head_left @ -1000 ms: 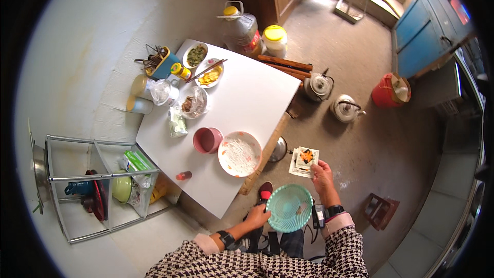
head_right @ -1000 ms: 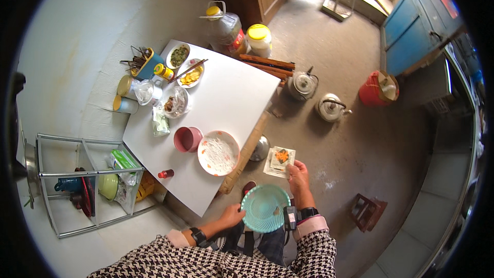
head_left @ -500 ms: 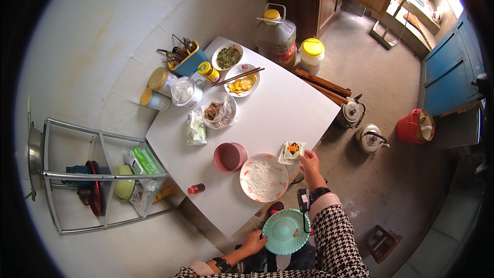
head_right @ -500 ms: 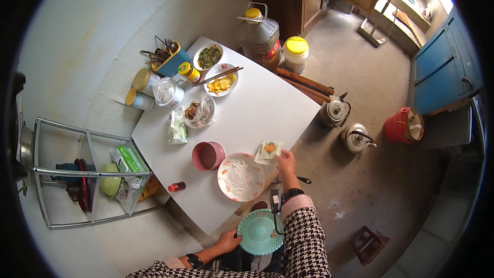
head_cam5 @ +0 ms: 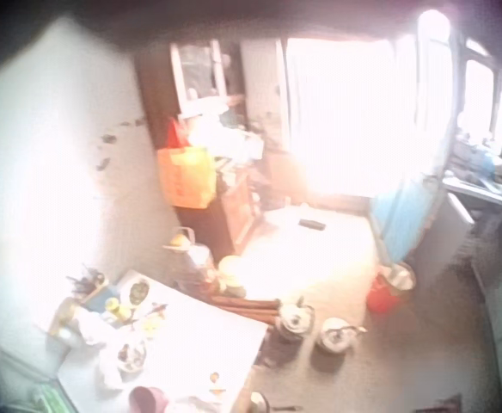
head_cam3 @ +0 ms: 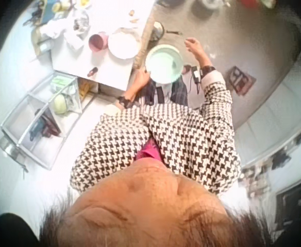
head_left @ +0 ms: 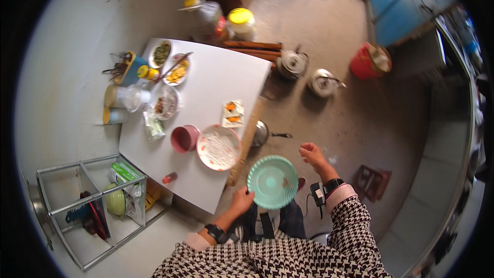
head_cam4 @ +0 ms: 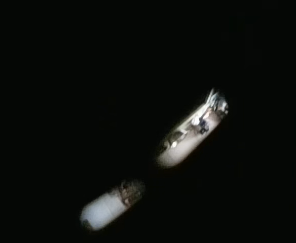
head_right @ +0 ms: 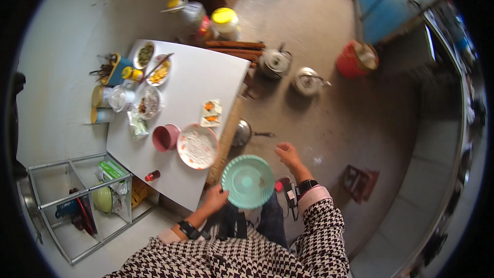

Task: The person washes a blue kettle in a sink using a sponge and running water, then places it on a metal shelf. They later pick up a metal kettle, open its lid, and rinse it under the tap.

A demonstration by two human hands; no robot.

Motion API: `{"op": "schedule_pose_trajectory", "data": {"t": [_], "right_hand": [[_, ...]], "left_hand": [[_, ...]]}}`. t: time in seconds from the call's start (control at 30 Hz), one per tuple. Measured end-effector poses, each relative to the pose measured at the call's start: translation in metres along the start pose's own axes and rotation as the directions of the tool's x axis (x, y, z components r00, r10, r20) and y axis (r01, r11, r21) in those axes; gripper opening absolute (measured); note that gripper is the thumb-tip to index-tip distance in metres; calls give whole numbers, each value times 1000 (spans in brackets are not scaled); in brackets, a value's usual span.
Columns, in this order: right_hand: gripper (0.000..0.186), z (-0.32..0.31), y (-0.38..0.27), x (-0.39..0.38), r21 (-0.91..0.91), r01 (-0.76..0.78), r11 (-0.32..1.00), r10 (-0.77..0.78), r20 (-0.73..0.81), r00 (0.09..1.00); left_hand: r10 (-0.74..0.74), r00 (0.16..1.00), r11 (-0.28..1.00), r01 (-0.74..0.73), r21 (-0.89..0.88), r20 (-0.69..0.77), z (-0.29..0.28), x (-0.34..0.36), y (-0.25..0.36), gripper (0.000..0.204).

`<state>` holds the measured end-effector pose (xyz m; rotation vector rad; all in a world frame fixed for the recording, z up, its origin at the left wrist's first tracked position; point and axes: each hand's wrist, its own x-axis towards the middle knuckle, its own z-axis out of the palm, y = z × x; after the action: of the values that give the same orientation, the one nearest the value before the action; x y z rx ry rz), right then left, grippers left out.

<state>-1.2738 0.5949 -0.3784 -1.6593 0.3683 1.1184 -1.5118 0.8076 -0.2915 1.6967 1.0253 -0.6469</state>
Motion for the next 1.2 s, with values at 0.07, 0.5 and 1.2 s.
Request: {"op": "schedule_pose_trajectory", "data": {"t": [0.07,0.5,1.2], "right_hand": [[41,-43,21,-43,-31,-2,1000,1,-34,999],[32,-185,97,-258,412,92,907,-1,-216,976],[9,-420,88,-336,552,355,754,281,-761,585]], "left_hand": [[14,999,999,-12,-37,47,11,4,20,21],[182,868,980,-200,-9,461,177,-64,205,27],[257,658,950,-305,-61,708,250,30,489,29]]}}
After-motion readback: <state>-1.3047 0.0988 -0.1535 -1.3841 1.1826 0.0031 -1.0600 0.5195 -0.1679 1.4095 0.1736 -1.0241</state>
